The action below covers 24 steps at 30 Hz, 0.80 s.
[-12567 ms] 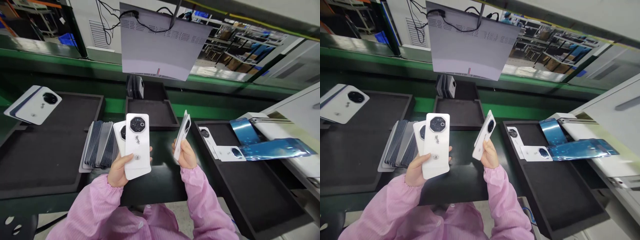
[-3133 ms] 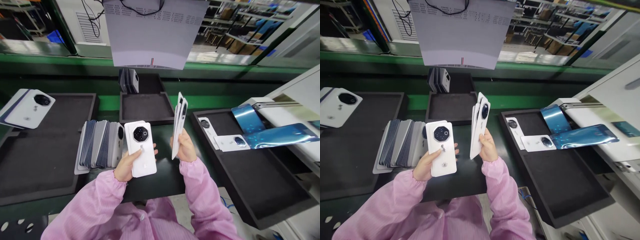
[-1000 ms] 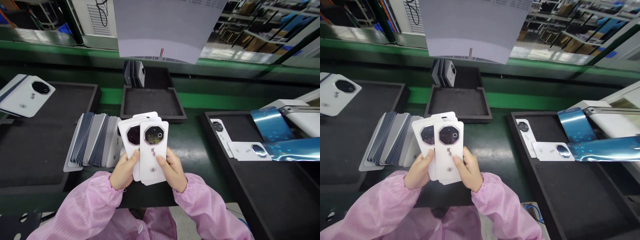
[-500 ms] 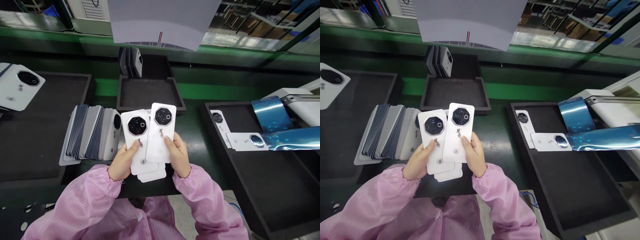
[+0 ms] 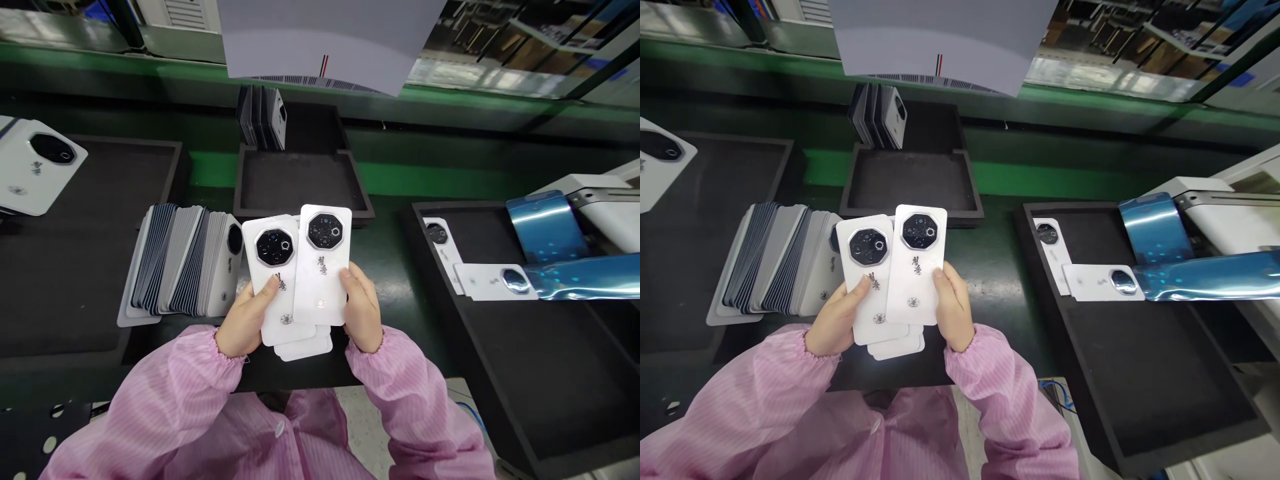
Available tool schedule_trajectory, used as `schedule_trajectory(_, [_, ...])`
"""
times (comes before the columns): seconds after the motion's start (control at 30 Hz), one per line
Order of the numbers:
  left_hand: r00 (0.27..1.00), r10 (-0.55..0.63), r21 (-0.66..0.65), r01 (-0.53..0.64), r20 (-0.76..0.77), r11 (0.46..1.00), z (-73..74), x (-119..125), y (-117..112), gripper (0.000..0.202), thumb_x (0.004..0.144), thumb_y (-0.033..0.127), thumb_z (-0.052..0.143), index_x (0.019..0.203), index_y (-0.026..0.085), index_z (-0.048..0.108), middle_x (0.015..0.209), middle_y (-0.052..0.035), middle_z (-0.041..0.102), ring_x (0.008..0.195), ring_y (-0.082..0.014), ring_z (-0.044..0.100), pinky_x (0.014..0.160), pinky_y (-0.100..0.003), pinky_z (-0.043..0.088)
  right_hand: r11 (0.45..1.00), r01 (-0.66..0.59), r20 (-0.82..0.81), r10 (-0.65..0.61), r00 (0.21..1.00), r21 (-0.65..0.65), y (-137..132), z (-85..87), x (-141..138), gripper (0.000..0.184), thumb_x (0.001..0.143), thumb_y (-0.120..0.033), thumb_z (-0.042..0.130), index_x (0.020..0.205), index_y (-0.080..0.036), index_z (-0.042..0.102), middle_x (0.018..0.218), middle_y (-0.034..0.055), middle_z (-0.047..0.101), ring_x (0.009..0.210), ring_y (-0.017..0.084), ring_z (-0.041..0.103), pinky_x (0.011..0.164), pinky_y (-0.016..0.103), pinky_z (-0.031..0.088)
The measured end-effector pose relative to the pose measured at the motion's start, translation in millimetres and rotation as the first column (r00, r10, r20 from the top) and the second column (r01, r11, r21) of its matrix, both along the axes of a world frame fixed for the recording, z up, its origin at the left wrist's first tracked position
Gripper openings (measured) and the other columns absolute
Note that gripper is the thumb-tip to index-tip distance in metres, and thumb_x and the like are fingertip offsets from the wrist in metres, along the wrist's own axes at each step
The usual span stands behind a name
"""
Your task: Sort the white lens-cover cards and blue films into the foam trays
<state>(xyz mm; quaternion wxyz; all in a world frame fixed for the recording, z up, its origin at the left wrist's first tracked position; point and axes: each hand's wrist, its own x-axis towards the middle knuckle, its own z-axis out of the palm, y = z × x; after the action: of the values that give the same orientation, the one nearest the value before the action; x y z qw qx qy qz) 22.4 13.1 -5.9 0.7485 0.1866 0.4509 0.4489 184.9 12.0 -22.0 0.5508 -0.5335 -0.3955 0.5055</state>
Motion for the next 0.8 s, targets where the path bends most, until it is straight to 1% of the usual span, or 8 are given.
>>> schedule_trajectory(0.17, [1.000,-0.007,-0.007,0.007,0.018,1.000,1.7,0,0,0.036,0.080,0.031,0.062,0.113,0.018,0.060,0.106,-0.0103,0.069,0.101,-0.0261,0.063,0.089,-0.039,0.051,1.000,-0.014,-0.030,0.014,0.999,-0.008,0,0.8,0,0.024,0.087,-0.037,0.047,0.095,-0.022,0.064,0.093,0.0026,0.068,0.081,0.019,0.062,0.072,0.030,0.049])
schedule_trajectory(0.27, [1.000,-0.024,-0.004,0.024,0.019,1.000,1.3,-1,0,0.037,0.080,0.032,0.062,0.114,0.019,0.059,0.107,-0.0101,0.069,0.100,-0.0263,0.064,0.089,-0.040,0.051,0.999,-0.031,-0.040,0.030,0.999,-0.018,1,1.1,1,0.025,0.087,-0.039,0.047,0.097,-0.022,0.063,0.095,0.0032,0.068,0.082,0.020,0.062,0.073,0.031,0.050])
schedule_trajectory(0.4, [1.000,-0.022,0.006,0.022,0.020,1.000,0.8,-1,0,0.037,0.079,0.033,0.063,0.114,0.019,0.059,0.107,-0.0102,0.069,0.100,-0.0269,0.064,0.089,-0.041,0.051,0.999,-0.047,-0.059,0.048,0.997,0.010,1,0.0,1,0.026,0.087,-0.039,0.047,0.100,-0.022,0.061,0.096,0.0030,0.067,0.085,0.020,0.061,0.077,0.032,0.049])
schedule_trajectory(0.57, [1.000,0.018,0.006,-0.018,0.020,1.000,0.1,0,-1,0.033,0.077,0.032,0.065,0.107,0.018,0.062,0.103,-0.0093,0.071,0.100,-0.0262,0.064,0.090,-0.040,0.050,0.998,-0.064,0.015,0.063,0.998,0.028,2,-0.8,1,0.023,0.087,-0.041,0.046,0.087,-0.022,0.061,0.081,0.0011,0.064,0.069,0.016,0.057,0.062,0.027,0.046])
schedule_trajectory(0.63, [0.999,0.033,0.011,-0.033,0.010,0.999,-0.2,-1,-1,0.031,0.076,0.032,0.066,0.104,0.018,0.063,0.101,-0.0086,0.071,0.098,-0.0253,0.065,0.089,-0.039,0.051,0.998,0.002,0.040,-0.005,0.999,0.060,4,1.0,7,0.023,0.085,-0.041,0.049,0.084,-0.021,0.060,0.077,0.0009,0.063,0.065,0.015,0.055,0.059,0.026,0.045])
schedule_trajectory(0.67, [0.999,0.039,0.011,-0.039,0.004,0.999,-0.3,-1,-1,0.030,0.076,0.032,0.066,0.102,0.018,0.063,0.100,-0.0081,0.071,0.096,-0.0247,0.065,0.088,-0.038,0.051,0.994,0.067,0.038,-0.071,0.997,0.087,5,2.0,12,0.022,0.085,-0.040,0.050,0.086,-0.021,0.060,0.078,0.0011,0.063,0.066,0.015,0.056,0.059,0.026,0.045])
schedule_trajectory(0.77, [0.999,0.044,0.006,-0.044,0.010,0.999,0.2,-2,-1,0.025,0.076,0.032,0.067,0.096,0.018,0.064,0.095,-0.0068,0.072,0.094,-0.0234,0.066,0.086,-0.037,0.052,0.936,0.304,0.019,-0.312,0.950,0.176,7,1.8,31,0.025,0.082,-0.039,0.054,0.100,-0.021,0.056,0.087,0.0027,0.063,0.072,0.015,0.058,0.062,0.026,0.046])
schedule_trajectory(0.8, [0.999,0.042,0.008,-0.042,0.019,0.999,0.5,-2,-1,0.024,0.076,0.032,0.067,0.095,0.018,0.064,0.094,-0.0065,0.072,0.094,-0.0233,0.066,0.086,-0.037,0.052,0.923,0.339,0.040,-0.352,0.935,0.181,6,-0.5,38,0.030,0.081,-0.039,0.055,0.105,-0.022,0.053,0.089,0.0034,0.063,0.073,0.016,0.059,0.063,0.027,0.046])
